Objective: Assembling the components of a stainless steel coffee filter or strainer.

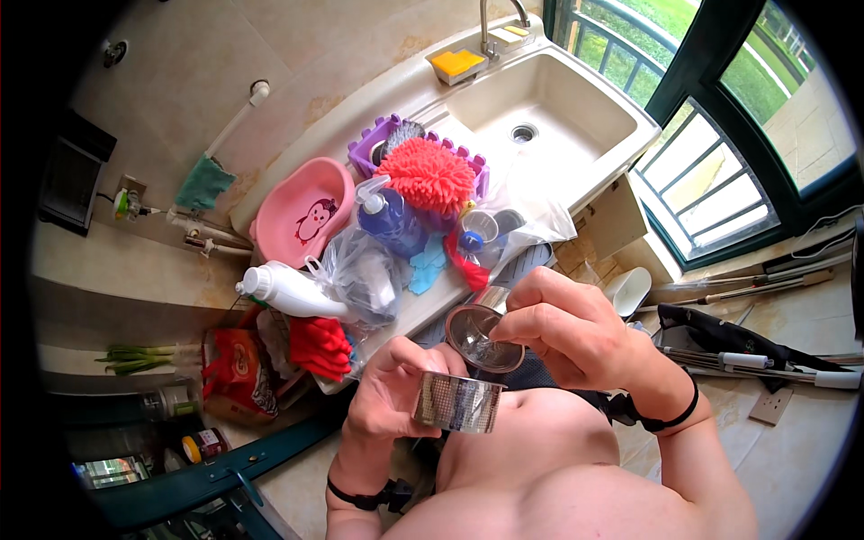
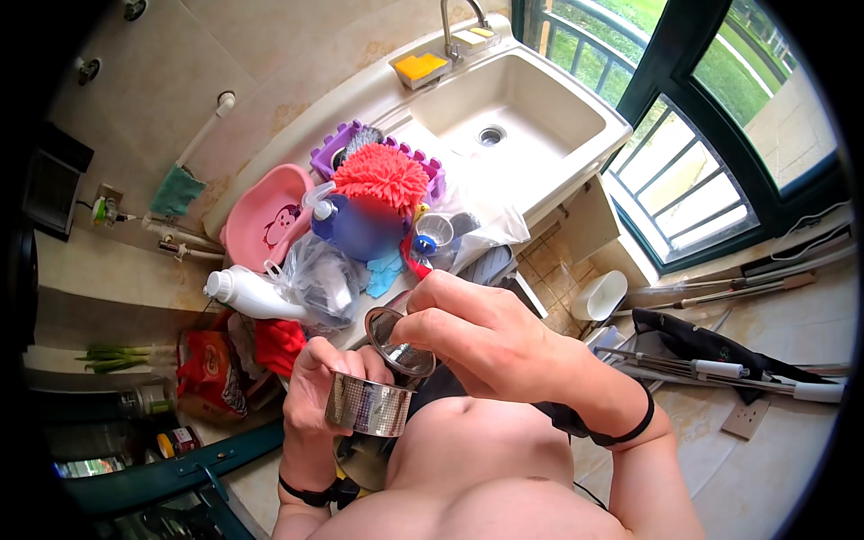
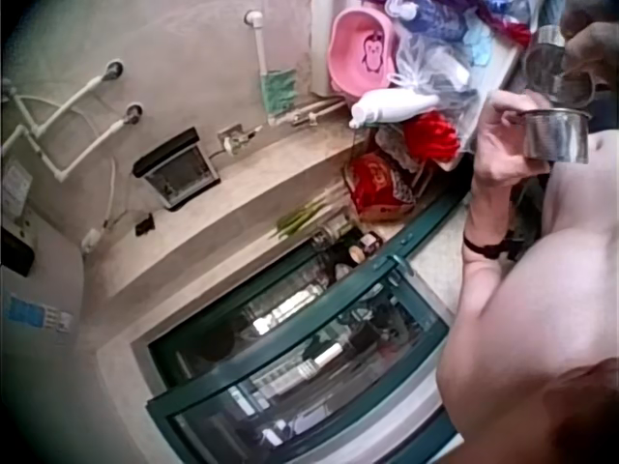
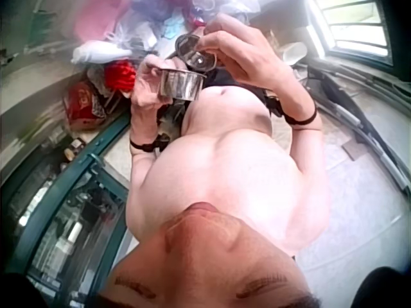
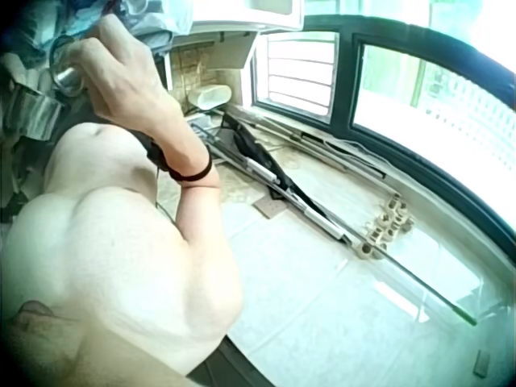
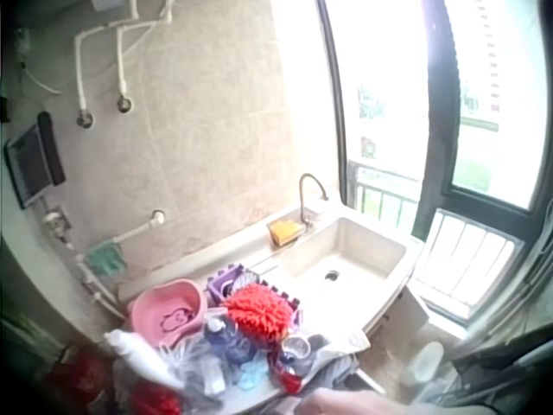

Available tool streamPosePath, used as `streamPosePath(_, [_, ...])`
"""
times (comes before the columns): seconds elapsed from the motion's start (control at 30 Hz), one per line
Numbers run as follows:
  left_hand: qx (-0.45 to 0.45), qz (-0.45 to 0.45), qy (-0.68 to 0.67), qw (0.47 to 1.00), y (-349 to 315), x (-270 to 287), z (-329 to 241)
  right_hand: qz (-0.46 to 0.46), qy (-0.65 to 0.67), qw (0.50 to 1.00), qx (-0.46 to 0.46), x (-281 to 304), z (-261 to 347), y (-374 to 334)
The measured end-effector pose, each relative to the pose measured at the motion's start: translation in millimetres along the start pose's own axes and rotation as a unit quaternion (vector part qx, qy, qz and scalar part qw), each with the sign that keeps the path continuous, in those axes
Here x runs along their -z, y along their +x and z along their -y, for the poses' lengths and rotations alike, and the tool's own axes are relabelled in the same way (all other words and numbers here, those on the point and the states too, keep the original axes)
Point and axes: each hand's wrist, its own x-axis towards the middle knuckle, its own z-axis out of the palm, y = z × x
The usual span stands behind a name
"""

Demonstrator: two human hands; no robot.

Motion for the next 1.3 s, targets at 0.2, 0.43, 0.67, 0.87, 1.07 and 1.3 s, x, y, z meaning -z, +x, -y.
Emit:
streamPosePath(0.2, [0.003, 0.04, 0.075, 0.996, 3.2, 4.6, -8.4, -0.005, -0.02, 1.0, -0.012, -1.8, -6.0, -3.2])
streamPosePath(0.43, [0.041, -0.022, 0.078, 0.996, -3.0, 2.9, -9.1, 0.007, -0.023, 1.0, -0.003, -1.2, -5.2, -3.7])
streamPosePath(0.67, [0.059, -0.093, 0.111, 0.988, 1.1, -17.6, -9.3, -0.025, -0.02, 0.998, 0.052, -4.4, -3.7, -1.7])
streamPosePath(0.87, [0.032, -0.032, 0.113, 0.993, 8.8, -15.2, -8.2, -0.005, -0.007, 0.997, 0.075, -2.4, 3.6, 0.0])
streamPosePath(1.07, [0.006, 0.025, 0.114, 0.993, 7.3, -8.2, -10.2, 0.001, -0.003, 0.998, 0.068, -1.1, 3.5, -2.7])
streamPosePath(1.3, [0.0, 0.028, 0.103, 0.994, 4.8, -9.2, -10.7, 0.008, 0.003, 1.0, 0.021, -1.5, 2.1, -6.1])
